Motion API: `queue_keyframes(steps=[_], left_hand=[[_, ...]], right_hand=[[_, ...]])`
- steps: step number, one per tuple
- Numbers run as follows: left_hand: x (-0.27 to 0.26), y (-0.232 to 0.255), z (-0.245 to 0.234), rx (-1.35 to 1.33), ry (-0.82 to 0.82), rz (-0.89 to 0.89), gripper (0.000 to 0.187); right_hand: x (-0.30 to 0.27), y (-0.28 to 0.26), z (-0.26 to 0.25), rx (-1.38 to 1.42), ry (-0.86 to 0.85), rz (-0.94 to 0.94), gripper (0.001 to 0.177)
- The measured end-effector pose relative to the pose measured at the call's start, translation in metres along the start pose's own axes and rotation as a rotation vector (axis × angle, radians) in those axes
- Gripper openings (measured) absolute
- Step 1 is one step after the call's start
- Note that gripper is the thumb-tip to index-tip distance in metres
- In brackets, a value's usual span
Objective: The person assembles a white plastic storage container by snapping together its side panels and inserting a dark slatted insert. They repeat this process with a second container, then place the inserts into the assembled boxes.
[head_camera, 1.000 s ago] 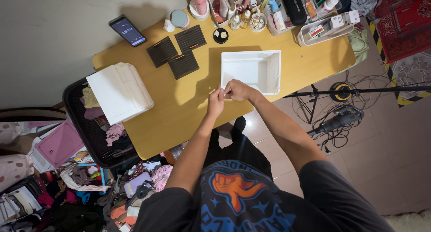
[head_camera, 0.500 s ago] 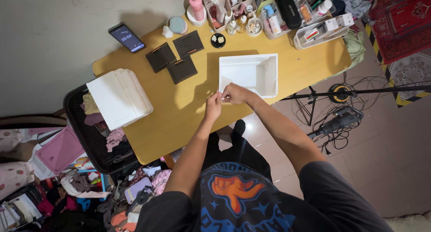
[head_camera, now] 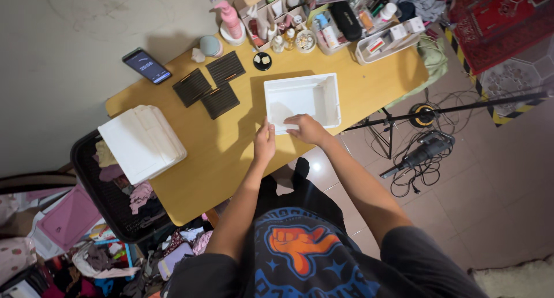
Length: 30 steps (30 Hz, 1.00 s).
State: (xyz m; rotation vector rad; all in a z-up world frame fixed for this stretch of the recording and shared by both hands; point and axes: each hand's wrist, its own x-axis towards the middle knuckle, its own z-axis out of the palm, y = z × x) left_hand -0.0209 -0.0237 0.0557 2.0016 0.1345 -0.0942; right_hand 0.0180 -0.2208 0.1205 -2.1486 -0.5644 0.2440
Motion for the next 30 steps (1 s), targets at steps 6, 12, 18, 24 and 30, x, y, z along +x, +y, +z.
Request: queue_keyframes(steps=[6,12,18,24,30], left_hand=[[0.005,0.029,0.008,0.174,0.001,0.394,0.046],[0.010,0.068,0.041,0.070,-0.199,0.432,0.047],[0.019,0.090,0.080,0.200,-0.534,0.363,0.036],[0.033,0.087,0.119,0.251,-0.646,0.455,0.041],[0.036,0.085,0.142,0.333,-0.652,0.353,0.013]], right_hand=[[-0.037,0.013,-0.039,0.015,0.277,0.181,0.024],[-0.072,0.045,-0.067,-0.025,0.466,0.378,0.014],[-0.091,0.085,-0.066,-0.058,0.632,0.411,0.015],[-0.092,0.101,-0.060,-0.003,0.469,0.549,0.020],[-0.078,0.098,-0.059,0.030,0.297,0.650,0.031]])
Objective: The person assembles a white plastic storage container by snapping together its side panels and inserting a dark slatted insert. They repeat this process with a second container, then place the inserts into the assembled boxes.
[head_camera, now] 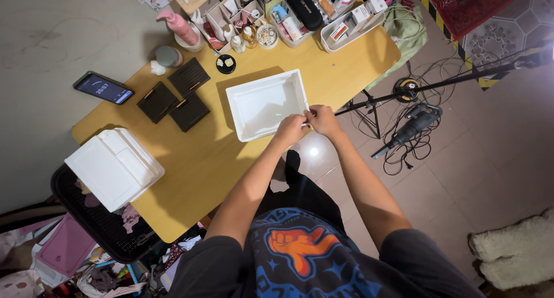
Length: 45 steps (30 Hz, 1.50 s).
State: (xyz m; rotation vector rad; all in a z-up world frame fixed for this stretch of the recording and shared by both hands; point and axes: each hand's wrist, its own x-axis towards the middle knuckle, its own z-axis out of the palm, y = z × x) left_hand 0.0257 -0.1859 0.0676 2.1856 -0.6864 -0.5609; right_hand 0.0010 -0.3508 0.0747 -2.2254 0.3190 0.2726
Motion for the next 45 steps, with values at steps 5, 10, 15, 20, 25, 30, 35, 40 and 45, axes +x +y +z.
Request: queue_keyframes(steps=[5,10,15,20,25,30,35,40,45], left_hand=[[0.001,-0.003,0.005,-0.049,0.016,-0.015,0.013],[0.002,-0.010,0.016,-0.029,0.028,0.028,0.008],[0.001,-0.009,0.016,0.020,0.009,0.022,0.010],[0.002,-0.005,0.008,-0.050,-0.012,0.058,0.011],[0.003,-0.005,0.013,-0.038,-0.013,0.107,0.012],[0.003,-0.002,0.008,0.047,-0.033,0.020,0.009],[-0.008,0.005,-0.001,-0.028,0.013,0.043,0.013],[-0.010,0.005,0.003,0.065,-0.012,0.023,0.021],[-0.012,0.004,0.007,0.142,0.023,0.006,0.017]], right_hand=[[0.013,-0.001,0.004,-0.059,0.017,0.045,0.026],[0.025,0.003,0.011,-0.167,-0.039,0.147,0.023],[0.034,0.010,0.010,-0.267,-0.101,0.085,0.022],[0.039,0.017,0.004,-0.221,-0.173,0.086,0.022],[0.040,0.022,0.000,-0.276,-0.172,-0.015,0.020],[0.033,0.006,-0.005,-0.197,-0.156,-0.015,0.026],[0.014,-0.010,-0.011,-0.027,-0.184,0.123,0.035],[0.012,-0.008,-0.014,-0.061,-0.191,0.044,0.031],[0.016,0.001,-0.009,-0.026,-0.194,0.042,0.029]])
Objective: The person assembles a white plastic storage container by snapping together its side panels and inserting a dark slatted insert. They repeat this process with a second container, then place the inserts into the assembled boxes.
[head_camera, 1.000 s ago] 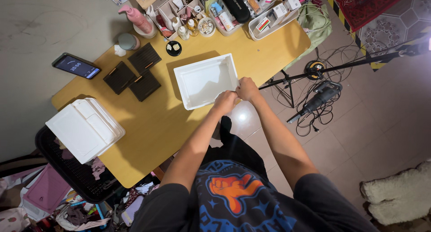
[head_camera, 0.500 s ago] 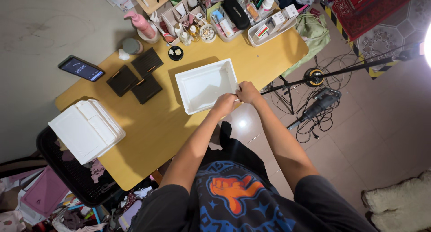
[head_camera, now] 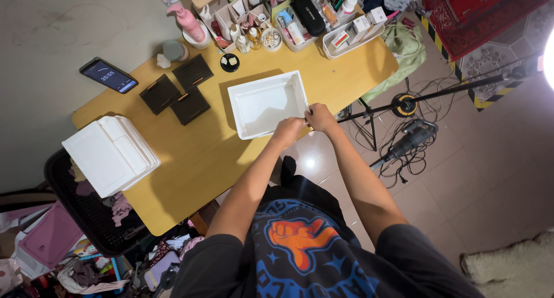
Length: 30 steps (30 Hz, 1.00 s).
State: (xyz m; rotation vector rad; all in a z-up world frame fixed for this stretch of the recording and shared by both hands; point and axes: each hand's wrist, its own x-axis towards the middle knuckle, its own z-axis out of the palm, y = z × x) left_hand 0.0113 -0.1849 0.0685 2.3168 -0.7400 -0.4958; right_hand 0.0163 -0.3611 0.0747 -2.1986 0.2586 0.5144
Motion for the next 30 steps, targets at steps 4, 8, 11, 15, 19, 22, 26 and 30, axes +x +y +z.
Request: queue_keyframes(steps=[4,8,11,15,19,22,26,30], left_hand=[[-0.009,0.004,-0.008,-0.014,0.080,0.032,0.016],[-0.027,-0.006,-0.024,-0.012,0.263,0.045,0.026],[-0.042,-0.022,-0.038,-0.059,0.485,-0.002,0.034],[-0.072,-0.048,-0.057,-0.115,0.747,-0.041,0.039],[-0.097,-0.073,-0.061,-0.243,0.895,-0.205,0.042],[-0.107,-0.089,-0.057,-0.373,0.848,-0.367,0.045],[-0.113,-0.102,-0.048,-0.457,0.718,-0.408,0.047],[-0.114,-0.113,-0.040,-0.527,0.465,-0.656,0.048]], right_hand=[[0.000,0.004,0.004,-0.068,0.047,-0.032,0.033],[-0.013,-0.006,0.004,-0.187,0.123,-0.099,0.035],[-0.032,-0.028,0.002,-0.219,0.303,-0.257,0.039],[-0.058,-0.068,0.004,-0.469,0.662,-0.601,0.052],[-0.081,-0.086,0.028,-0.267,0.606,-0.723,0.028],[-0.093,-0.087,0.059,-0.180,0.398,-0.809,0.013],[-0.100,-0.089,0.088,-0.182,0.240,-0.843,0.012],[-0.093,-0.099,0.098,-0.329,0.299,-0.837,0.027]])
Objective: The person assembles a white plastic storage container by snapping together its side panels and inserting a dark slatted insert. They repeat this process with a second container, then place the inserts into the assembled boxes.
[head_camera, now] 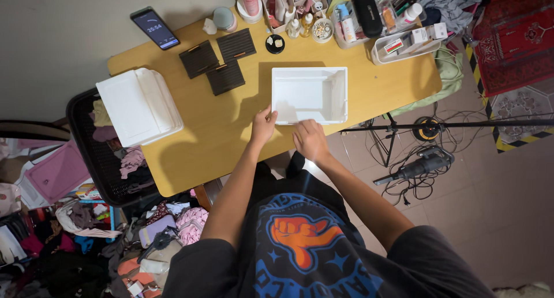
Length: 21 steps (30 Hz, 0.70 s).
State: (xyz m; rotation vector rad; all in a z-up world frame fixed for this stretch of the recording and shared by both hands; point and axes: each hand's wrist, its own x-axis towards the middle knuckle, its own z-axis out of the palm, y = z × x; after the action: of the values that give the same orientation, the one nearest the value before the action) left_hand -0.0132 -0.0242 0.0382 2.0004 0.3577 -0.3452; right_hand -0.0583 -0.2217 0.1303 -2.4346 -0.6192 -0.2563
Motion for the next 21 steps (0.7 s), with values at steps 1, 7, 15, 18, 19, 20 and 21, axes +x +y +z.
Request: queue_keyframes(steps=[1,7,15,18,19,20,21], left_hand=[[0.001,-0.003,0.001,-0.076,0.028,0.104,0.045],[0.007,-0.021,0.014,-0.216,0.086,0.177,0.040],[0.006,-0.025,0.019,-0.139,0.122,0.241,0.038],[0.004,-0.022,0.018,-0.102,0.124,0.225,0.037],[0.004,-0.022,0.017,-0.117,0.124,0.227,0.038],[0.003,-0.022,0.017,-0.133,0.125,0.229,0.040],[0.004,-0.022,0.017,-0.148,0.126,0.234,0.041]], right_hand=[[0.007,0.000,0.005,-0.016,-0.031,0.011,0.031],[0.051,0.015,0.045,-0.022,-0.491,0.172,0.038],[0.066,0.036,0.086,-0.040,-0.686,0.185,0.014],[0.067,0.043,0.092,-0.063,-0.730,0.157,0.014],[0.068,0.046,0.094,-0.048,-0.730,0.155,0.014],[0.068,0.048,0.094,-0.033,-0.730,0.154,0.013],[0.069,0.051,0.094,-0.020,-0.728,0.153,0.013]])
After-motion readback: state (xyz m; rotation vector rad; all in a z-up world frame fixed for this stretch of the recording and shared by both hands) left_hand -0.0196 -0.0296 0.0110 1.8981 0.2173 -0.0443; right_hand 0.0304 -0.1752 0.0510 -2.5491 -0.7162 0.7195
